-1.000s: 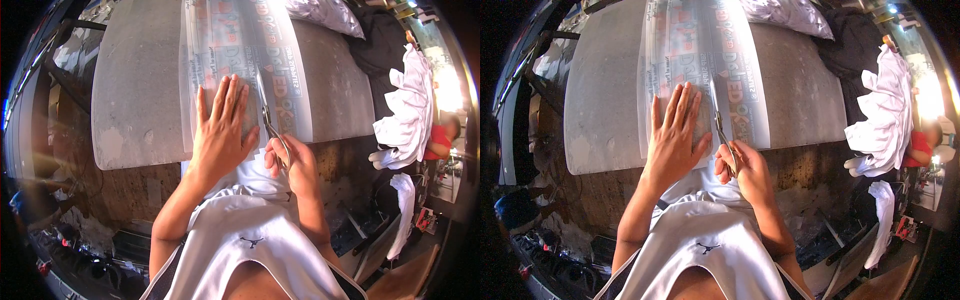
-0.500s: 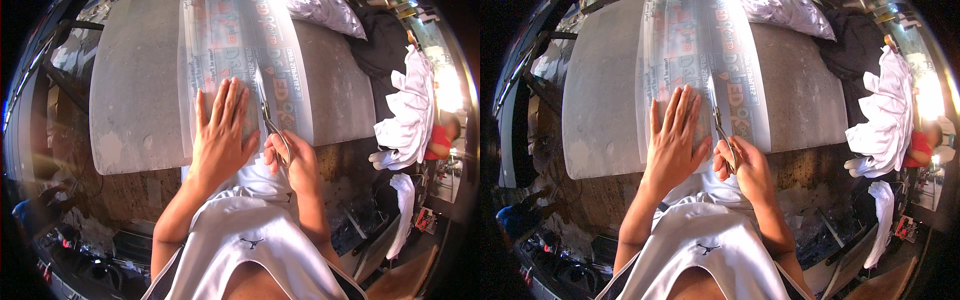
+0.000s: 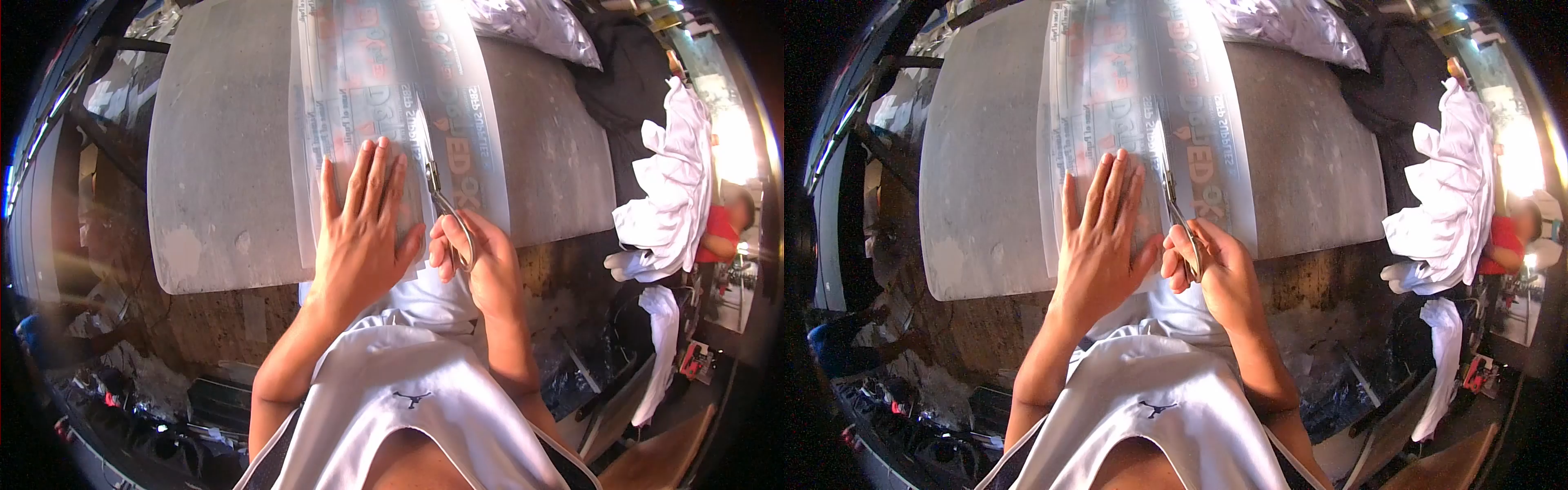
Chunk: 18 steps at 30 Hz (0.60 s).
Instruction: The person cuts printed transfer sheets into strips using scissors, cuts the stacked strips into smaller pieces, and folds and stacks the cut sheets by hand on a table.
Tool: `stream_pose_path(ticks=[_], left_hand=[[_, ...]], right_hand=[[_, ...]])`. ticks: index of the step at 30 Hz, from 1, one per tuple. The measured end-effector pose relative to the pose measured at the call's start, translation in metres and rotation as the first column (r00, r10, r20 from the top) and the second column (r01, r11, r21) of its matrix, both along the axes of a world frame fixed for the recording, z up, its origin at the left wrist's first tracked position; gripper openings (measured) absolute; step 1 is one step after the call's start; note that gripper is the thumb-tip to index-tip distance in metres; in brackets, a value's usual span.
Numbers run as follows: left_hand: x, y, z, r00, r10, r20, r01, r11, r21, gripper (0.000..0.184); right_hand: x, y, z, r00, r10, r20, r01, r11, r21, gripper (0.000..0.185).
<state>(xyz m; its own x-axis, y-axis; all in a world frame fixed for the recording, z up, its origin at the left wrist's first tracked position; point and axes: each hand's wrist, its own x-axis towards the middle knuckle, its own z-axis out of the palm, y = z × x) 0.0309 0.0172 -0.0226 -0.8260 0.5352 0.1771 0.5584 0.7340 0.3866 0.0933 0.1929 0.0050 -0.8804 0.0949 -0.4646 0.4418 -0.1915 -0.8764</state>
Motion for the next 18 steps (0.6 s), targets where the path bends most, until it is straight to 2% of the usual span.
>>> stream_pose_path(ticks=[18], left_hand=[[-0.002, 0.002, 0.005, 0.997, 0.001, 0.082, 0.003, 0.999, -0.041, 0.081]], right_hand=[[-0.024, 0.003, 0.000, 1.000, 0.004, -0.016, -0.004, 1.000, -0.016, 0.033]])
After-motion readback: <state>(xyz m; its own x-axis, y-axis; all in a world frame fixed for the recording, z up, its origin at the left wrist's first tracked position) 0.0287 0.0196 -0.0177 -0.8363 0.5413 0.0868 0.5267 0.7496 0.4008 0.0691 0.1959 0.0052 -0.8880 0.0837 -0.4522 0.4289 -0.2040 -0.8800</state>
